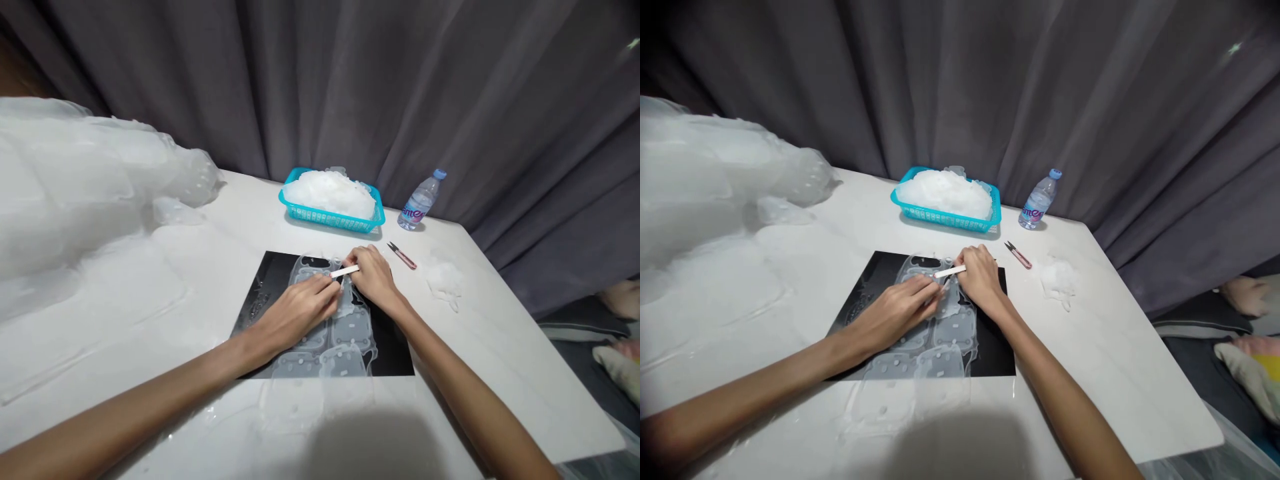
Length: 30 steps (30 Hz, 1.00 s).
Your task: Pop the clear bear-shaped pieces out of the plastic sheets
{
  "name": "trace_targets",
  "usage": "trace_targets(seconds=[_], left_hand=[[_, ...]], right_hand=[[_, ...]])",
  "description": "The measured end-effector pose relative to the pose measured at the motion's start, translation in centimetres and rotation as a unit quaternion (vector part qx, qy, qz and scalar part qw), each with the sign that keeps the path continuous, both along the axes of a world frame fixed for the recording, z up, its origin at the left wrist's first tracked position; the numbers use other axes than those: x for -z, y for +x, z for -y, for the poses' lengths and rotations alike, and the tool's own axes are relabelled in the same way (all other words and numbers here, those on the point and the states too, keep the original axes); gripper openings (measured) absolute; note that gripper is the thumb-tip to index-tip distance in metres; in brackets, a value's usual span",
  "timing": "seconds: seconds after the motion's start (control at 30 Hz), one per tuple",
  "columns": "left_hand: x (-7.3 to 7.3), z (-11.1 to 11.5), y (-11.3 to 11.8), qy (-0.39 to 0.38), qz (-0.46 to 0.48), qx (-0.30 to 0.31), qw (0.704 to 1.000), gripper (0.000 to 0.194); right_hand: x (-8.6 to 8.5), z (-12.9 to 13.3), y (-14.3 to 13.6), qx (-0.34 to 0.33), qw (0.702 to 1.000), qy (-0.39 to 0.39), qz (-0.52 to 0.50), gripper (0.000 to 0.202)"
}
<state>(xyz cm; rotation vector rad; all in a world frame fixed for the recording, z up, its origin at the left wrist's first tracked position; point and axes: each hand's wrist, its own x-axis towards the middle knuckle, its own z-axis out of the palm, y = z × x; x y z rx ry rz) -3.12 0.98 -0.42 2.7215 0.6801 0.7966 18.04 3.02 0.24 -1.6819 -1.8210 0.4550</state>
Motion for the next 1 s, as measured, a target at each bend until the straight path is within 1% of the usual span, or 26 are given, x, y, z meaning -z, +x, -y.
trace_targets(seconds=[0.07, 0.17, 0.23, 0.3, 0.33, 0.4, 0.47, 0.53, 0.63, 0.7, 0.77, 0.83, 0.9, 1.0], left_hand=[[-0.2, -0.2, -0.1, -0.068, 0.024, -0.021, 0.997, 0.021], [-0.7, -0.7, -0.3, -0.177, 0.051, -0.063, 0.981, 0.026], [-0.9, -1.0, -0.3, -0.224, 0.074, -0.083, 0.968, 0.028], [-1.0, -1.2, -0.2, -0.267, 0.098, -0.087, 0.955, 0.025], [-1.0, -1.3, -0.2, -0.293, 0.107, -0.086, 0.946, 0.024], [-0.9, -1.4, -0.1, -0.344, 0.127, -0.078, 0.927, 0.024], [-0.8, -1.5, 0.0, -0.384, 0.148, -0.069, 0.909, 0.027], [-0.6, -1.7, 0.1, -0.425, 0.175, -0.054, 0.886, 0.029], [-0.4, -2.0, 0.1, -0.494, 0.212, -0.009, 0.843, 0.039], [-0.2, -2.2, 0.1, -0.520, 0.221, 0.023, 0.825, 0.043], [0.0, -2.4, 0.1, -0.523, 0.224, 0.041, 0.821, 0.042], [0.1, -2.5, 0.2, -0.523, 0.231, 0.049, 0.819, 0.041], [0.1, -2.5, 0.3, -0.529, 0.235, 0.050, 0.814, 0.041], [-0.2, -2.5, 0.4, -0.544, 0.238, 0.050, 0.803, 0.042]], right_hand=[[-0.4, 0.4, 0.1, -0.022, 1.000, 0.007, 0.011, 0.016], [-1.1, 1.8, 1.3, -0.034, 0.999, 0.025, 0.005, 0.013], [-1.3, 3.0, 2.3, -0.007, 0.998, 0.050, -0.024, 0.019], [-1.1, 4.2, 2.7, 0.021, 0.997, 0.045, -0.064, 0.031], [-1.0, 4.8, 2.6, 0.023, 0.996, 0.027, -0.084, 0.037], [-0.7, 5.6, 2.1, -0.009, 0.993, -0.023, -0.111, 0.042], [-0.6, 6.1, 1.3, -0.053, 0.989, -0.047, -0.131, 0.036], [-0.8, 6.3, 0.8, -0.080, 0.985, -0.051, -0.147, 0.027], [-1.3, 6.5, 1.1, -0.109, 0.976, -0.075, -0.171, 0.024], [-1.5, 6.6, 1.6, -0.129, 0.971, -0.094, -0.179, 0.028], [-1.6, 6.8, 1.9, -0.140, 0.968, -0.103, -0.179, 0.031], [-1.5, 6.9, 1.8, -0.138, 0.970, -0.107, -0.171, 0.032], [-1.4, 6.9, 1.7, -0.132, 0.972, -0.102, -0.165, 0.028], [-1.3, 6.9, 1.6, -0.131, 0.970, -0.096, -0.183, 0.024]])
